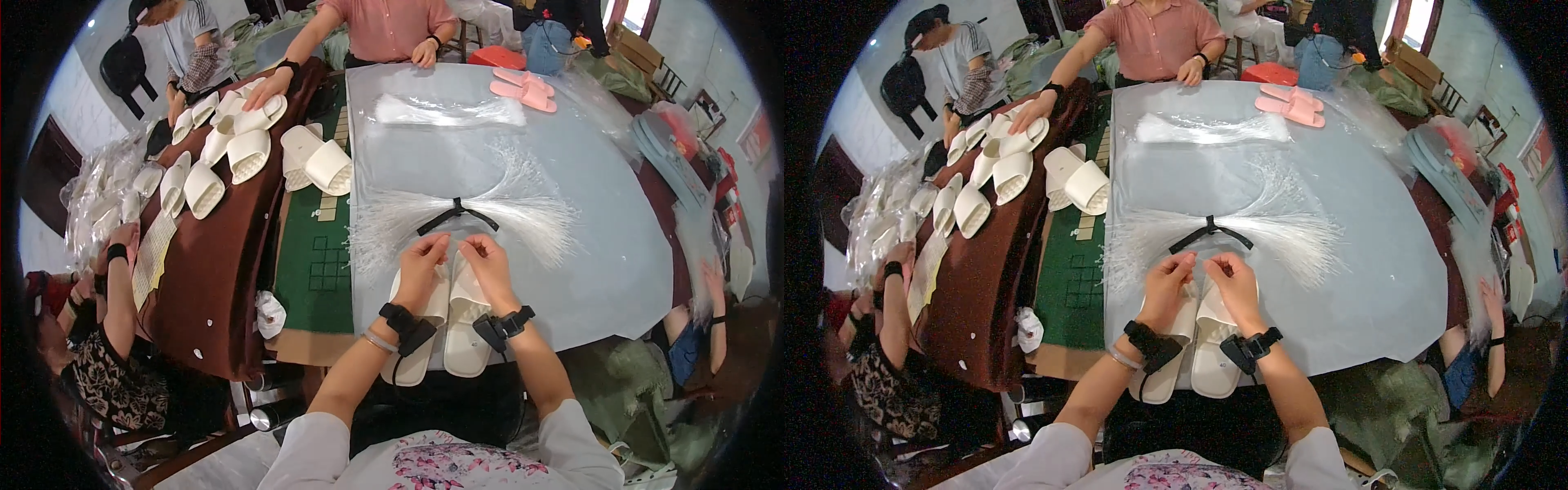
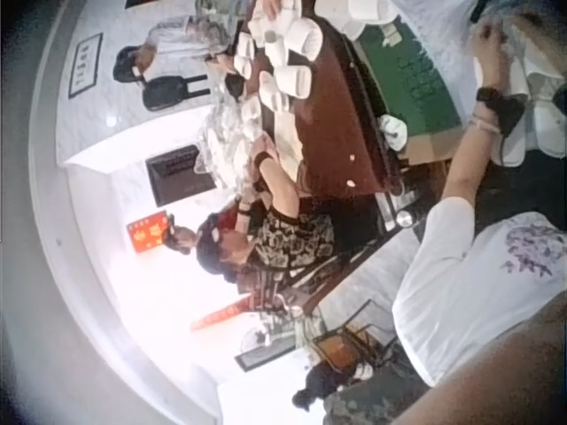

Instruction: Assembling and inspecting white slippers at a factory work table.

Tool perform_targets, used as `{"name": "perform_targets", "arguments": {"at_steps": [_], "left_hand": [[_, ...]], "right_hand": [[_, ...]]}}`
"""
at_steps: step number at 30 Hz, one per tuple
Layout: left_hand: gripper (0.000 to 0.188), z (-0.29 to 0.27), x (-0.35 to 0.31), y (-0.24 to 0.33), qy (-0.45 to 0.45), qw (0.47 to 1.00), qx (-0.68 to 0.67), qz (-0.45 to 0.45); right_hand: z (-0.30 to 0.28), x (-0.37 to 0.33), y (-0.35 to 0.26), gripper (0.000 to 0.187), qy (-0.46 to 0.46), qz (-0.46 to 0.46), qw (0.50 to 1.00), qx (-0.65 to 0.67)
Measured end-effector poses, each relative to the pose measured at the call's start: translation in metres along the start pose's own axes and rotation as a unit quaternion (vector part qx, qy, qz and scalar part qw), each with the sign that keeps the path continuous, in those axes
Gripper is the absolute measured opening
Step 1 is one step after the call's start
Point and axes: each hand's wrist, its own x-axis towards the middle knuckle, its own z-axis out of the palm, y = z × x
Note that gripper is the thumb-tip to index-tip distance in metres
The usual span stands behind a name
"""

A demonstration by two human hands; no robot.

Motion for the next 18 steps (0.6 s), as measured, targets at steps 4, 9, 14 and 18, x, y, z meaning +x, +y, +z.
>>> {"name": "perform_targets", "arguments": {"at_steps": [4,9,14,18], "left_hand": [[0.021,0.0013,-0.0006,-0.0011,-0.033,0.998,0.044,-0.004],[0.022,0.0008,-0.0003,0.0009,-0.038,0.997,0.061,-0.013],[0.023,-0.0029,0.0016,-0.0018,-0.039,0.998,0.056,-0.006],[0.023,-0.0009,-0.0001,-0.0002,-0.064,0.996,0.057,-0.003]], "right_hand": [[0.0005,-0.0014,-0.0045,0.016,0.008,0.005,1.000,0.008],[0.0003,0.0001,-0.0009,0.016,0.011,0.009,1.000,0.000],[0.0013,0.0005,0.0001,0.016,0.007,0.011,1.000,0.001],[0.0006,0.0002,0.0007,0.016,0.014,0.003,1.000,0.004]]}}
